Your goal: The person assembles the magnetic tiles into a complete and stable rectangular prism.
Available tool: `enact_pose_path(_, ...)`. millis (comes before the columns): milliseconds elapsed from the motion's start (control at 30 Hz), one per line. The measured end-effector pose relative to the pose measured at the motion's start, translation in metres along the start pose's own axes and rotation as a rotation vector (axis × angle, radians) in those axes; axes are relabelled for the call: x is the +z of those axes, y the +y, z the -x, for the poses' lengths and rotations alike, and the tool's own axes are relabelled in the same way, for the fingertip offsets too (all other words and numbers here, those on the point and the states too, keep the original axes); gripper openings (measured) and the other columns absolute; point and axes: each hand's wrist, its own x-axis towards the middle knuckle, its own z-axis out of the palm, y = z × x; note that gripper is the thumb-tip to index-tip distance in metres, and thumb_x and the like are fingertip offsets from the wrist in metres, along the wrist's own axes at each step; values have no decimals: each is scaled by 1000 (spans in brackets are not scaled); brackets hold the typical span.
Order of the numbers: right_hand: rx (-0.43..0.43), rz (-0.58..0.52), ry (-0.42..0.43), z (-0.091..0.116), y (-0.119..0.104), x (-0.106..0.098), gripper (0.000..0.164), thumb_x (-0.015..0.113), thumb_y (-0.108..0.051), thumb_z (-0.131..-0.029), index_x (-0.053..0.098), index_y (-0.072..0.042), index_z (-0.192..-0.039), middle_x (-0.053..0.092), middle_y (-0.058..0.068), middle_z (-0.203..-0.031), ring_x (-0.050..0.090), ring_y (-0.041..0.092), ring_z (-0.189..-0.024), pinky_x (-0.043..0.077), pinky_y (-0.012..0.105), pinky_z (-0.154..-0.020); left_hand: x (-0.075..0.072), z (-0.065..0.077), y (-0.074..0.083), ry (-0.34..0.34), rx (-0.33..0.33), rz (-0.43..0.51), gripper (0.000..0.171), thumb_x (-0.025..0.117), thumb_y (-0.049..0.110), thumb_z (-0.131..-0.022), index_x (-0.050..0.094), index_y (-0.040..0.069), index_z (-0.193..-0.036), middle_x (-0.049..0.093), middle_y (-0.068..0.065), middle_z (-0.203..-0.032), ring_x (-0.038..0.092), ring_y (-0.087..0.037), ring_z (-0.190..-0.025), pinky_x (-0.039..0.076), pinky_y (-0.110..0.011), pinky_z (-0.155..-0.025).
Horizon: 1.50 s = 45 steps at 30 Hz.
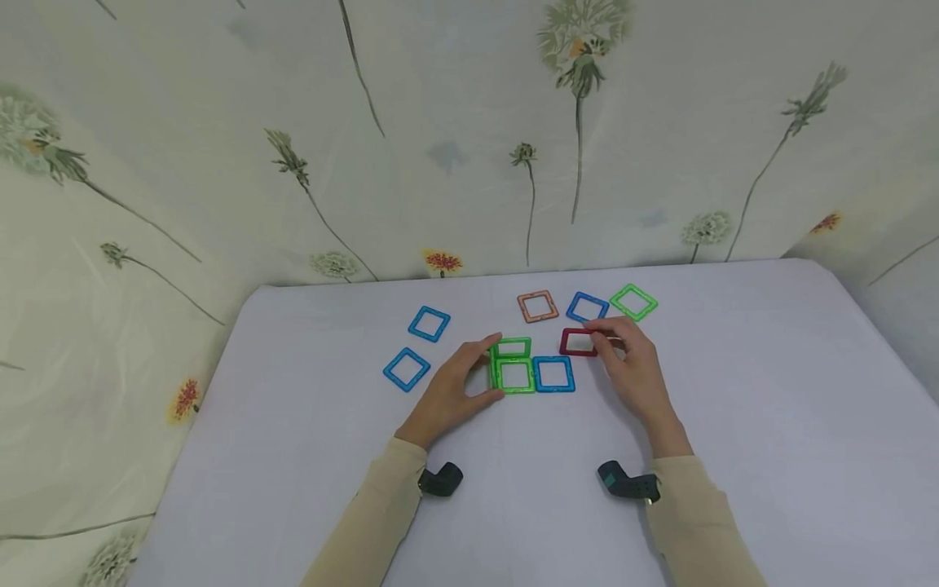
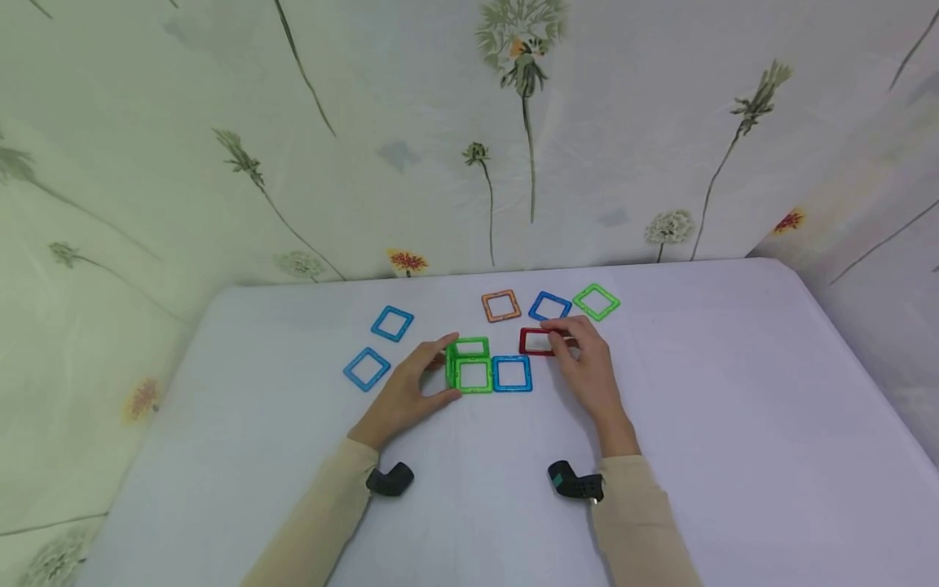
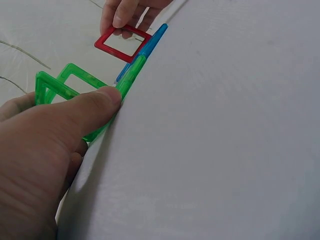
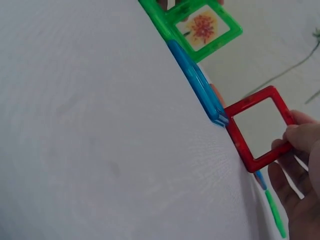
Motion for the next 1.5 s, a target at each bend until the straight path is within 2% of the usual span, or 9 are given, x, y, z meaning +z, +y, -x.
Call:
enact_pose_path(433,-4,-5,-7,0,-3,2,22,54,-21,-96,62,-19,-117,59,-1,-114,51,8,-108,37,2,-86,-1,0,2,-1,-7,16,87,76,26,-80,23,37,-148,48,8,-134,50,-5,-117,43,-22,-103)
enact_pose_path(1033,-31,-17,-20,0,-6,5,22,55,-18,-96,62,-19,-117,58,-2,-111,51,6,-105,39,2,-85,1,0,0,26,14,-10,89,77,25,-79,21,40,-147,49,9,-132,51,-5,-115,45,-23,-101)
enact_pose_path(1500,-28,-13,-37,1,-7,9,23,54,-21,-96,61,-22,-118,58,-2,-114,53,12,-110,37,2,-86,2,0,-1,25,15,-9,90,76,26,-79,20,41,-147,48,9,-133,51,-5,-115,45,-24,-101)
